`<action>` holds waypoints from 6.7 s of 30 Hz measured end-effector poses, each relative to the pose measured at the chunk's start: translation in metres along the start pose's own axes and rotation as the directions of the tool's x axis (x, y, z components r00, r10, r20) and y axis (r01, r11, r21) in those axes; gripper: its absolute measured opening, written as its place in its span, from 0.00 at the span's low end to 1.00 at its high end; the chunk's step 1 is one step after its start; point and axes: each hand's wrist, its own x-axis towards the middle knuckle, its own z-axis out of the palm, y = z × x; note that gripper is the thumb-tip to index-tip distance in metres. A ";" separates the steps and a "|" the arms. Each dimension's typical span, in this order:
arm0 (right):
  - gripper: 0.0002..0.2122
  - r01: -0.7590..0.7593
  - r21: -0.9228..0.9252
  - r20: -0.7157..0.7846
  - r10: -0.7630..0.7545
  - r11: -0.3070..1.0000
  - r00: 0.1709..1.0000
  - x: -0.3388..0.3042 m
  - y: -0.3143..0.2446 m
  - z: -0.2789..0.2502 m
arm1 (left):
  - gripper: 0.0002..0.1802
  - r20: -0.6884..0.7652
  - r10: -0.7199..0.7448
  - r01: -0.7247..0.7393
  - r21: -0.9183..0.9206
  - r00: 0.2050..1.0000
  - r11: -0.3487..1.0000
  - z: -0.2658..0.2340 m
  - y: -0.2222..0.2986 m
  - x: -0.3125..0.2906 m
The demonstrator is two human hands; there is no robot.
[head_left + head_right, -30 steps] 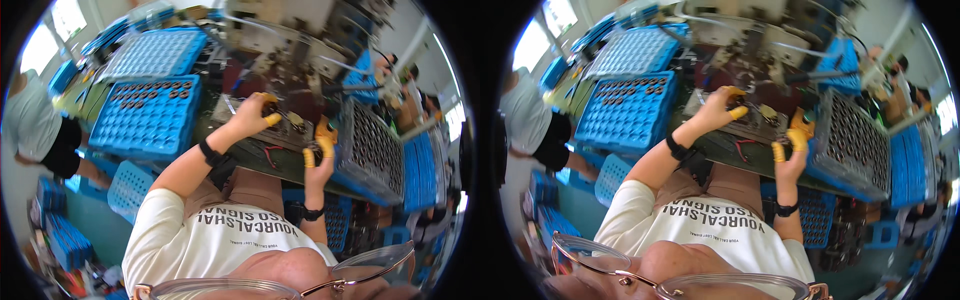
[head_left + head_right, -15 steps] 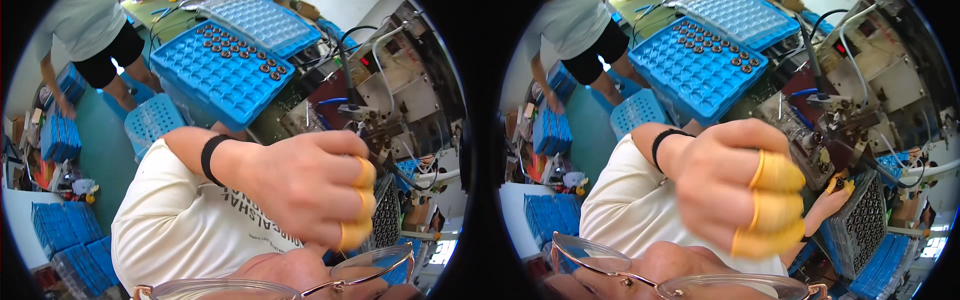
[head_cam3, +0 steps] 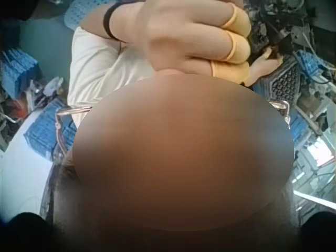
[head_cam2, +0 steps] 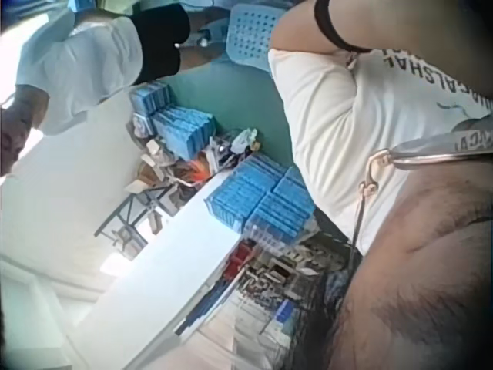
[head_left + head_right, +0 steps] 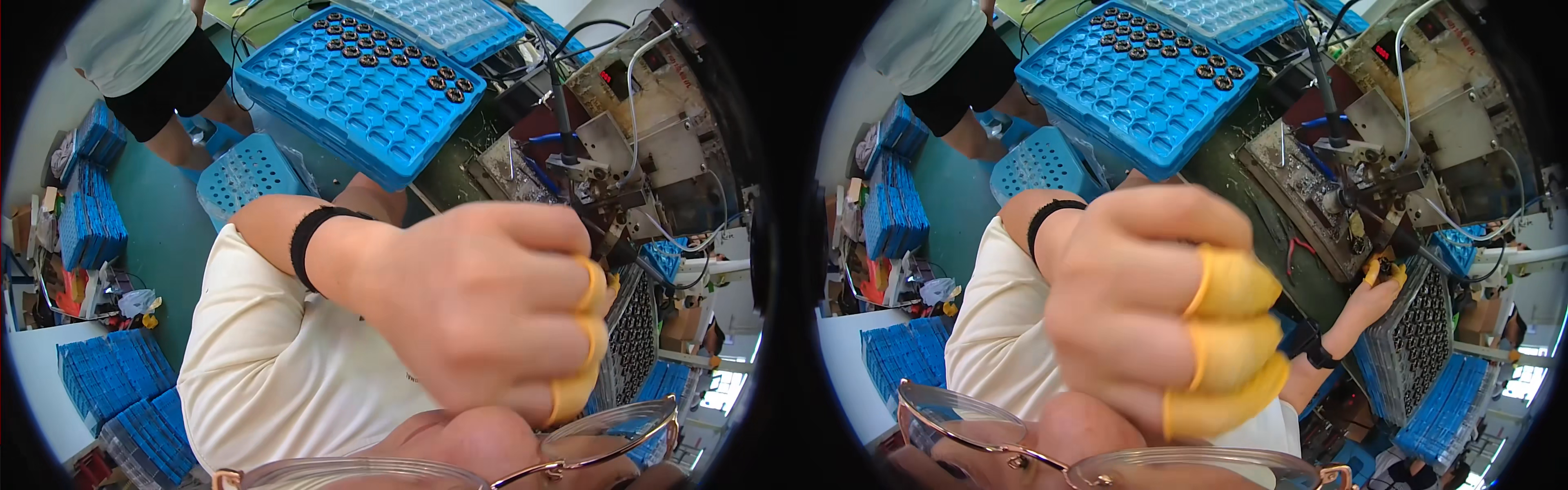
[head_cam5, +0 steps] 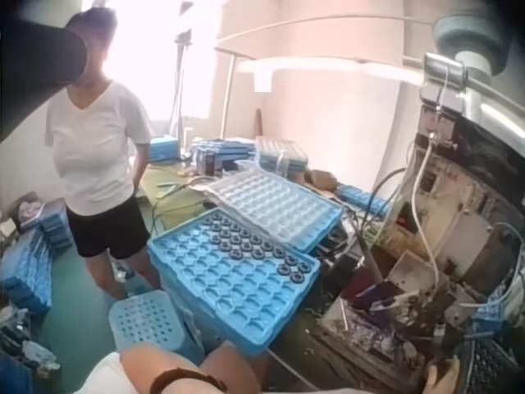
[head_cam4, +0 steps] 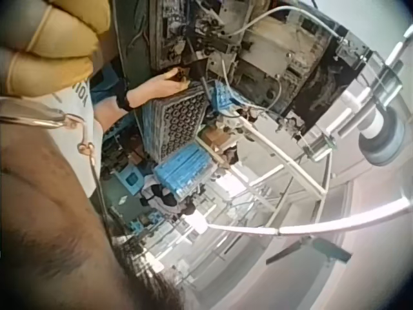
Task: Manually assemble and press electronic components using a machine and organize them into trays.
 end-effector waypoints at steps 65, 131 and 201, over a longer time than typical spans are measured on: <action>0.05 0.289 0.509 -0.291 -0.154 0.811 0.944 -0.059 -0.066 -0.036 | 0.25 0.362 -0.891 0.962 -0.114 0.272 0.248 -0.014 -0.126 -0.169; 0.23 -0.244 0.970 0.245 -0.007 0.013 0.970 -0.017 -0.096 -0.073 | 0.23 0.336 -0.874 0.923 0.036 0.350 0.384 -0.010 -0.117 -0.165; 0.20 0.073 0.214 -0.215 -0.026 0.974 0.976 -0.001 -0.017 0.002 | 0.25 0.246 -0.485 0.442 0.213 0.839 0.872 0.103 -0.071 -0.211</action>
